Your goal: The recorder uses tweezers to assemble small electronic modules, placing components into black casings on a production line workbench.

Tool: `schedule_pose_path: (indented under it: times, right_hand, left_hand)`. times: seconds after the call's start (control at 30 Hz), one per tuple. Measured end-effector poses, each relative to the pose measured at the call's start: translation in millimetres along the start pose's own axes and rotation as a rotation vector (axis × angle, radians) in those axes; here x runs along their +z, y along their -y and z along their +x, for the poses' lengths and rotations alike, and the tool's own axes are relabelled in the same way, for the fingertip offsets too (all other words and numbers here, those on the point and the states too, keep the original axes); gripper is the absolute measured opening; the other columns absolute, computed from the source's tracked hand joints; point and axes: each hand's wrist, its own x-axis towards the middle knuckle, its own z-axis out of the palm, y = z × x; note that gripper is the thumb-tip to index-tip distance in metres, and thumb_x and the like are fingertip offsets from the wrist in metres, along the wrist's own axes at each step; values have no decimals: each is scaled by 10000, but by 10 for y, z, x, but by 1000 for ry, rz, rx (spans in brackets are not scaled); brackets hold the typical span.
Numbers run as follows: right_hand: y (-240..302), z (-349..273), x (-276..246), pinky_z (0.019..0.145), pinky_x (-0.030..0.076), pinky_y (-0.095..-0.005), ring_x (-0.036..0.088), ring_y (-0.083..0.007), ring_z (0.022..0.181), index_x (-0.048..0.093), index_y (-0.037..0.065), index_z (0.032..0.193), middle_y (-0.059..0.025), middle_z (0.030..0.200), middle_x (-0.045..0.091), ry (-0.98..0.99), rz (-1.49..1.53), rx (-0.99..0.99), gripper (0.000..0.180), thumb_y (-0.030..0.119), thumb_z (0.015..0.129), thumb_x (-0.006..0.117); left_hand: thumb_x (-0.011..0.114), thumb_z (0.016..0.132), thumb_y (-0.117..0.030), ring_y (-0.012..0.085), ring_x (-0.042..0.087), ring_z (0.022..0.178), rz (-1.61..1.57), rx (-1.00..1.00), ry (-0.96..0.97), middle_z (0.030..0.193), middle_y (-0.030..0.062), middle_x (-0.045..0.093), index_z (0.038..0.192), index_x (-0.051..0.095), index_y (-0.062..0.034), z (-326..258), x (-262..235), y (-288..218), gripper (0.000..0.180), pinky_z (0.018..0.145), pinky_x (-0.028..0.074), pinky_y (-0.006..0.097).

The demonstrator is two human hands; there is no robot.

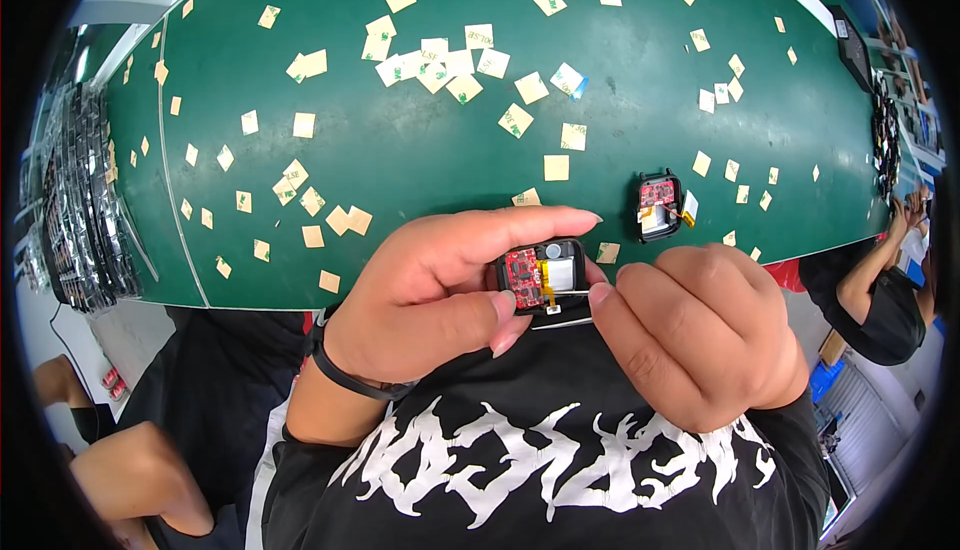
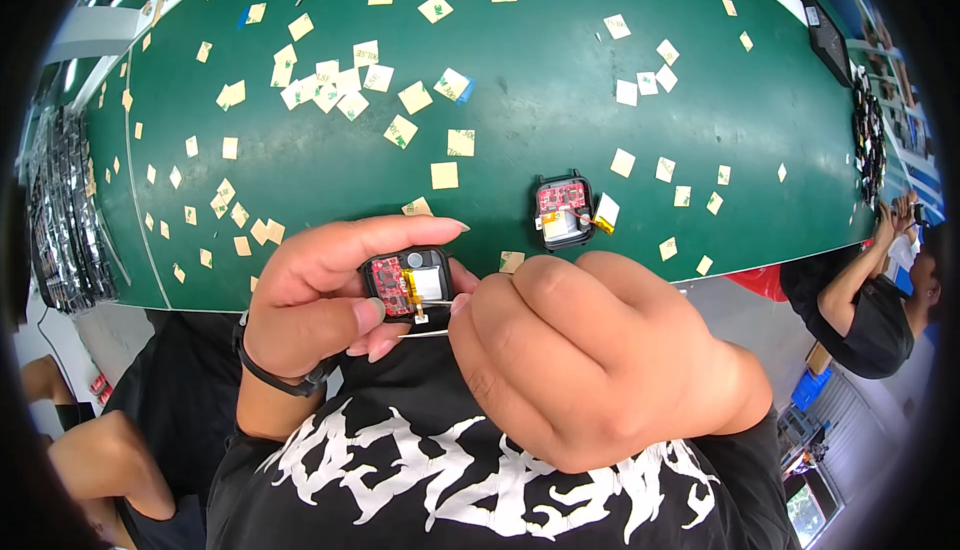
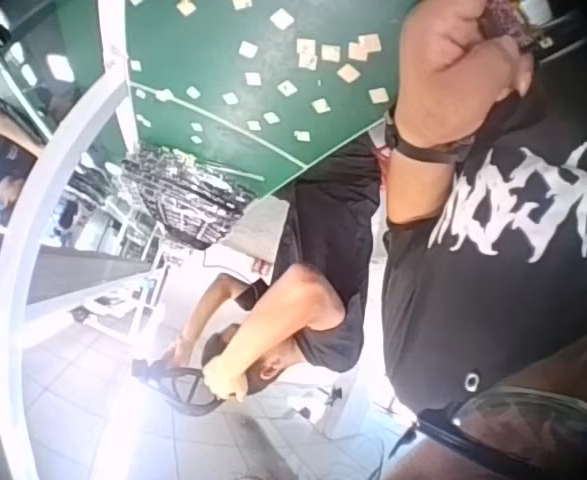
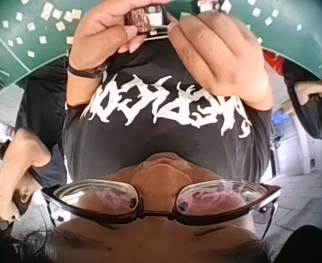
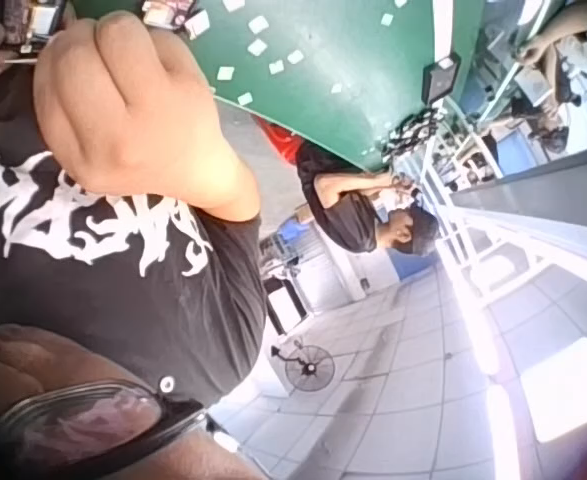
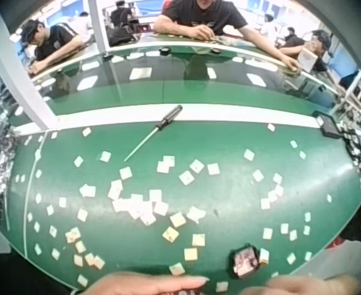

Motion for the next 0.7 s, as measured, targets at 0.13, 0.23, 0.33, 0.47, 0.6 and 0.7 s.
schedule_pose_path:
  times: [0.13, 0.23, 0.33, 0.47, 0.6, 0.7]
  right_hand:
    - [-6, -10, 27, 469, 425, -301, 579, -212, 704, 702, -63, 917, -108, 832, 641, 22, 3, -15, 347, 57, 593, 739]
    - [-16, -27, 48, 461, 414, -290, 578, -209, 701, 704, -61, 906, -105, 832, 643, -10, 35, -24, 335, 54, 593, 737]
    - [-5, -33, 49, 460, 411, -286, 578, -204, 703, 707, -54, 895, -102, 837, 648, -18, 59, -13, 318, 50, 596, 739]
    - [-20, -44, 37, 467, 416, -280, 582, -194, 717, 712, -42, 888, -96, 850, 657, -2, 68, -40, 295, 38, 605, 739]
    - [0, -45, 19, 475, 421, -274, 584, -188, 730, 716, -37, 889, -92, 860, 659, 27, 24, -90, 267, 21, 629, 740]
    - [37, -74, 44, 480, 425, -270, 581, -184, 735, 720, -33, 893, -88, 865, 658, 17, 33, -59, 236, -4, 661, 749]
  left_hand:
    - [485, 855, 51, 68, 526, 662, 6, -8, 53, 1210, 199, 677, 1459, 482, 86, -10, -48, 9, 605, 582, 424, 188]
    - [496, 910, 58, 78, 534, 709, -5, -21, 103, 1206, 126, 689, 1474, 488, 52, -14, -65, 0, 564, 656, 463, 210]
    - [505, 846, 41, 74, 522, 658, 33, -6, 71, 1194, 189, 691, 1443, 500, 93, -10, -31, 29, 599, 606, 451, 203]
    - [522, 785, 11, 76, 508, 587, 119, 71, 40, 1128, 251, 710, 1387, 527, 154, 3, -27, 74, 619, 549, 439, 200]
    - [530, 782, 5, 76, 519, 571, 129, 91, 40, 1096, 240, 724, 1381, 537, 153, 11, -30, 57, 617, 539, 440, 207]
    - [537, 782, -3, 76, 529, 567, 203, 77, 67, 1102, 235, 729, 1388, 535, 147, 11, -56, 44, 624, 529, 436, 211]
